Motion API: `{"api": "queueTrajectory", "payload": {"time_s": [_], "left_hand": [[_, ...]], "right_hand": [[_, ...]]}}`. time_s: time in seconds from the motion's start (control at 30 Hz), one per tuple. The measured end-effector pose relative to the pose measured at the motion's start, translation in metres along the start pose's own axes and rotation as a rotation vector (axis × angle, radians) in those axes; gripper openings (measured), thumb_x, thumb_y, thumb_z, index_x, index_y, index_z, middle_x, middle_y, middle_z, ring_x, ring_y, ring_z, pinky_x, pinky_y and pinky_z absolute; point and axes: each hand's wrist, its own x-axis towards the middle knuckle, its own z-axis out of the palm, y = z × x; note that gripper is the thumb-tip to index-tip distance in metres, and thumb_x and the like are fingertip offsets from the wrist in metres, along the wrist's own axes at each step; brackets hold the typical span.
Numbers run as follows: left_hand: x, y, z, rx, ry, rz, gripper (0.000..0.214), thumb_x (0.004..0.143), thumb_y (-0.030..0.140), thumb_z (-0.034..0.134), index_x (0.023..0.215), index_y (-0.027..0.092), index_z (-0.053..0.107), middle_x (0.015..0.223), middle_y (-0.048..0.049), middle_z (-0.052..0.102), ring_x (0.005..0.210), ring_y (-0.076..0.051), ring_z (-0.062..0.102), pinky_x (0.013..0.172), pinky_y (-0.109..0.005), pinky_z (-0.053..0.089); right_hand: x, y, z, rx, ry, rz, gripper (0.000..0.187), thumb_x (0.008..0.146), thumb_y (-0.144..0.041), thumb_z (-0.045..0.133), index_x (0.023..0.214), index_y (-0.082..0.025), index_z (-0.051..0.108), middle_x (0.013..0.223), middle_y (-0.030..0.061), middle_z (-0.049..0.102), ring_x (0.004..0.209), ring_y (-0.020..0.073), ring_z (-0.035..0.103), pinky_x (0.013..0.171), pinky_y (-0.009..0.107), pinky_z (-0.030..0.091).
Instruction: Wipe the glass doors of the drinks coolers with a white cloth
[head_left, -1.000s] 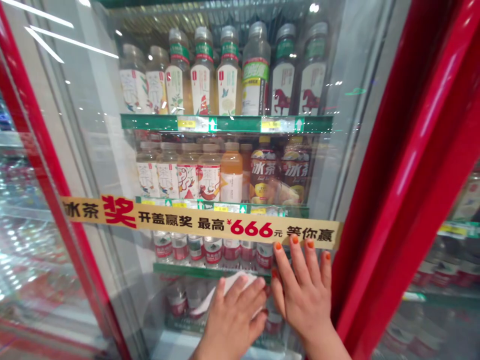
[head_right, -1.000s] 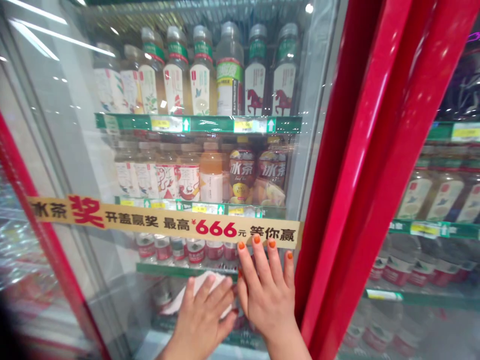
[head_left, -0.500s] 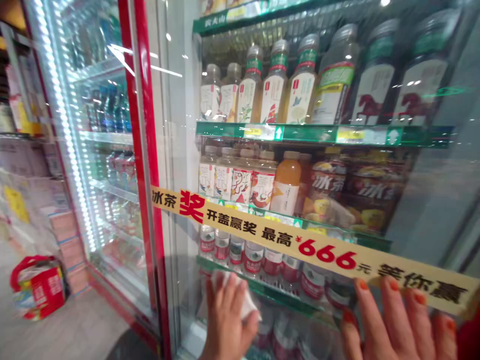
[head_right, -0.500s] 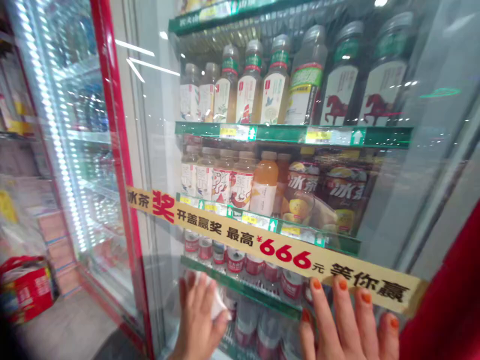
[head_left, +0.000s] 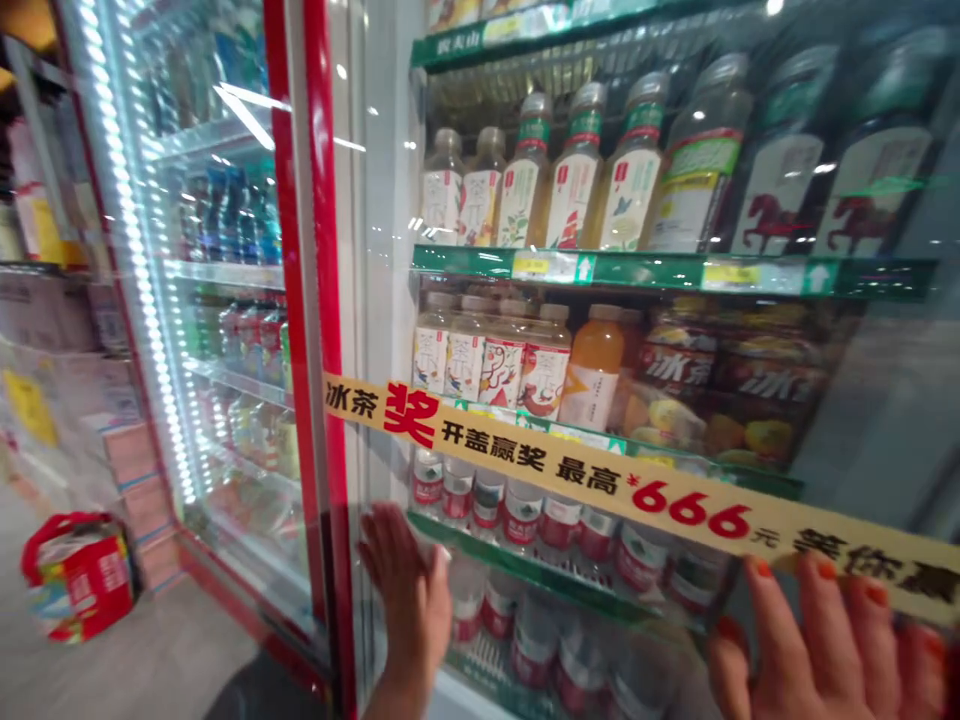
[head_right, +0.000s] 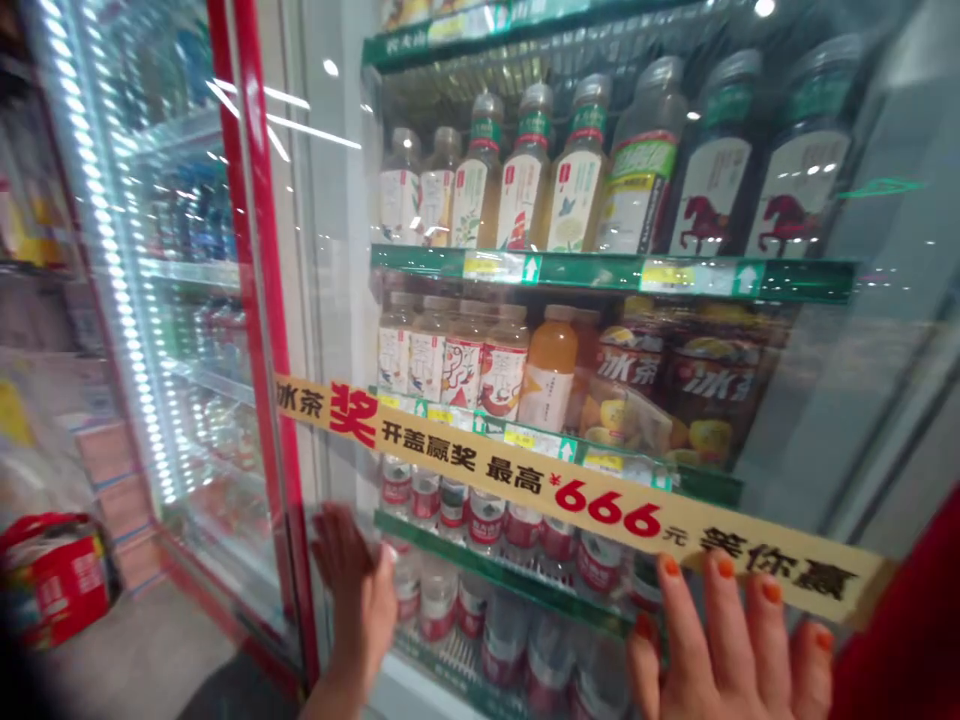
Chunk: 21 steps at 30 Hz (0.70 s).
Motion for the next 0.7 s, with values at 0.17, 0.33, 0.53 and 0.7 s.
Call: {"api": "queueTrajectory", "payload": {"time_s": [0.17, 0.33, 0.53, 0.7], "left_hand": [[0.002, 0.070, 0.011, -0.143, -0.140, 0.110, 0.088, 0.104, 0.039, 0.061, 0.179, 0.026, 0.019, 0.188, -0.0066, 0.014, 0.176, -0.034, 0.001, 0.144, -0.065, 0.005], [-0.041, 0.081, -0.006, -0.239, -0.188, 0.375, 0.074, 0.105, 0.048, 0.058, 0.174, 0.043, 0.031, 0.182, 0.0088, 0.032, 0.176, -0.018, 0.006, 0.146, -0.048, 0.004], [0.044, 0.080, 0.001, -0.146, -0.109, -0.093, 0.085, 0.111, 0.034, 0.046, 0.179, 0.019, -0.002, 0.188, -0.0083, -0.009, 0.175, -0.030, -0.014, 0.143, -0.064, -0.002], [0.008, 0.134, -0.001, -0.223, -0.207, 0.382, 0.073, 0.110, 0.054, 0.048, 0.177, 0.036, 0.026, 0.186, 0.0077, 0.016, 0.176, -0.024, 0.004, 0.145, -0.056, -0.001]], "right_hand": [[0.012, 0.003, -0.007, -0.070, -0.044, -0.130, 0.071, 0.109, -0.037, 0.055, 0.176, -0.030, 0.032, 0.185, 0.0019, 0.028, 0.172, 0.0306, 0.026, 0.142, 0.056, 0.018], [0.010, 0.005, -0.007, -0.079, -0.084, -0.160, 0.075, 0.107, -0.035, 0.056, 0.177, -0.028, 0.030, 0.187, 0.0045, 0.024, 0.173, 0.0312, 0.021, 0.142, 0.056, 0.015], [0.003, 0.005, -0.002, -0.093, -0.064, -0.116, 0.079, 0.102, -0.031, 0.057, 0.177, -0.029, 0.031, 0.185, 0.0079, 0.029, 0.171, 0.0375, 0.028, 0.138, 0.066, 0.024], [0.004, 0.005, -0.005, -0.086, -0.077, -0.119, 0.077, 0.103, -0.033, 0.057, 0.176, -0.030, 0.033, 0.185, 0.0074, 0.029, 0.171, 0.0373, 0.028, 0.139, 0.064, 0.023]]}}
